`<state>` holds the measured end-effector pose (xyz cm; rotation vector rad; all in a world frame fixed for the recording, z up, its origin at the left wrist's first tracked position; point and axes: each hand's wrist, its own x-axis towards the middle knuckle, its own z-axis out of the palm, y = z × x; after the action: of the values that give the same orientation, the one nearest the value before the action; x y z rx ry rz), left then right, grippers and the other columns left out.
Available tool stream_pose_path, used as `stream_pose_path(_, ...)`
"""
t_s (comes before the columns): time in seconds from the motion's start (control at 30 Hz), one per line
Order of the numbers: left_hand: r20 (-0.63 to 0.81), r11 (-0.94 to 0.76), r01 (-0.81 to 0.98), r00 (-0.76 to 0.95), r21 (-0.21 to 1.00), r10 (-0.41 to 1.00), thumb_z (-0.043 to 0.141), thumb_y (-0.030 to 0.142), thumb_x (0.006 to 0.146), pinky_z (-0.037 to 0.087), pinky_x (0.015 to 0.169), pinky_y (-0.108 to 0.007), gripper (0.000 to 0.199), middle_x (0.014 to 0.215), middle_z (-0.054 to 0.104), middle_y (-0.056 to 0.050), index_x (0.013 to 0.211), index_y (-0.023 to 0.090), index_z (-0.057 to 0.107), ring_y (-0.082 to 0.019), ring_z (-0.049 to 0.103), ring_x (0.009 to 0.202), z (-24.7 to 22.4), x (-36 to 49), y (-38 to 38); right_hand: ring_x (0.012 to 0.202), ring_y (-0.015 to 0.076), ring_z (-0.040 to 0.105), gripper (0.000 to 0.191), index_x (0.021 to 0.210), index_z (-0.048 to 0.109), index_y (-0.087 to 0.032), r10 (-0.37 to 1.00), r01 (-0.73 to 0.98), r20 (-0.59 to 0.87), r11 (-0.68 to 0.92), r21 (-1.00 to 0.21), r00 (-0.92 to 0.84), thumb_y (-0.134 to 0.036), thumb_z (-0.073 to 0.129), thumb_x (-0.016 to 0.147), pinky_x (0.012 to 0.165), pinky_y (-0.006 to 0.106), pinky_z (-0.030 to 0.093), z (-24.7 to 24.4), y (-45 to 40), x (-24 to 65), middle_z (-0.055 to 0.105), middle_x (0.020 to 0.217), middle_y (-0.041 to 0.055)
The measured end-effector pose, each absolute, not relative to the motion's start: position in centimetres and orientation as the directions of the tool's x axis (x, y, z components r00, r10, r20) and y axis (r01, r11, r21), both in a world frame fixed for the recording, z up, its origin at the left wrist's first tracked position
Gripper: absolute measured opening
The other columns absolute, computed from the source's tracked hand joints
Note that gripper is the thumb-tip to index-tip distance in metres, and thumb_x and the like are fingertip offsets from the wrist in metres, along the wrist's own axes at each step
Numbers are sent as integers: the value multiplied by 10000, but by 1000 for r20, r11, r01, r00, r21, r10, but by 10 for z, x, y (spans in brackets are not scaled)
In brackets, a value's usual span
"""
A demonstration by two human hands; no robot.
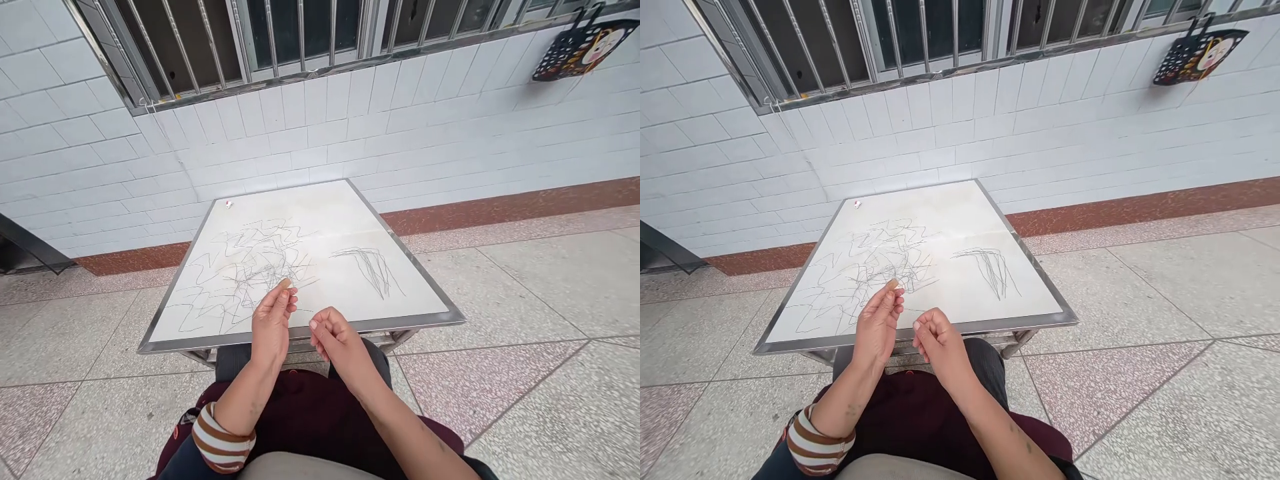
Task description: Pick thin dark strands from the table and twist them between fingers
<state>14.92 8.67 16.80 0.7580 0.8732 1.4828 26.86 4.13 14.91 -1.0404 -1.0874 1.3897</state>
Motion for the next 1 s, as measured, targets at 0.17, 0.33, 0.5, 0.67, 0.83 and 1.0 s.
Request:
stream_pose_path(0.17, -83, 67, -466, -15, 882, 996, 745, 215, 689, 435, 698, -231, 277, 836, 668, -29, 962, 175, 715, -97, 571, 728, 159, 135, 73, 492, 76, 414, 223, 825, 496, -206, 996, -203, -3, -21, -979, -87, -424, 532, 852, 423, 178, 338, 146, 38, 249, 539, 629, -41)
stream_pose_path(0.33, -97, 86, -448, -1, 890, 995, 751, 209, 677, 438, 678, -232, 295, 737, 612, 17, 968, 192, 712, -92, 558, 686, 157, 106, 62, 510, 74, 429, 221, 824, 502, -204, 987, -238, -17, -56, -970, -161, -420, 540, 852, 445, 181, 358, 145, 40, 223, 551, 652, -38)
stream_pose_path(0.5, -121, 86, -458, -47, 885, 992, 736, 217, 700, 445, 676, -229, 300, 726, 597, 19, 995, 177, 702, -79, 549, 652, 156, 79, 60, 553, 85, 477, 210, 881, 543, -203, 966, -239, 10, -54, -970, -258, -406, 489, 890, 484, 201, 399, 143, 44, 204, 578, 711, -16)
stream_pose_path(0.67, -127, 60, -566, -80, 822, 989, 749, 200, 678, 465, 668, -230, 316, 707, 608, 7, 988, 161, 704, -79, 554, 636, 153, 58, 64, 656, 100, 520, 195, 1021, 582, -239, 968, -202, 116, 71, -977, -221, -336, 559, 854, 586, 245, 474, 128, 45, 187, 583, 899, 14)
stream_pose_path(0.83, -147, 58, -611, -95, 789, 985, 747, 184, 686, 471, 675, -209, 334, 704, 595, 11, 1014, 150, 695, -72, 560, 648, 153, 47, 61, 631, 95, 496, 157, 952, 596, -248, 977, -172, 205, 194, -966, -52, -272, 636, 803, 573, 237, 476, 123, 40, 165, 548, 831, -12)
stream_pose_path(1.0, -150, 39, -693, -100, 720, 984, 748, 172, 690, 485, 688, -202, 352, 723, 611, 6, 1036, 159, 685, -75, 577, 676, 157, 47, 52, 616, 87, 508, 67, 913, 595, -230, 967, -219, 242, 255, -942, 82, -239, 572, 852, 568, 236, 463, 128, 37, 150, 566, 819, -9)
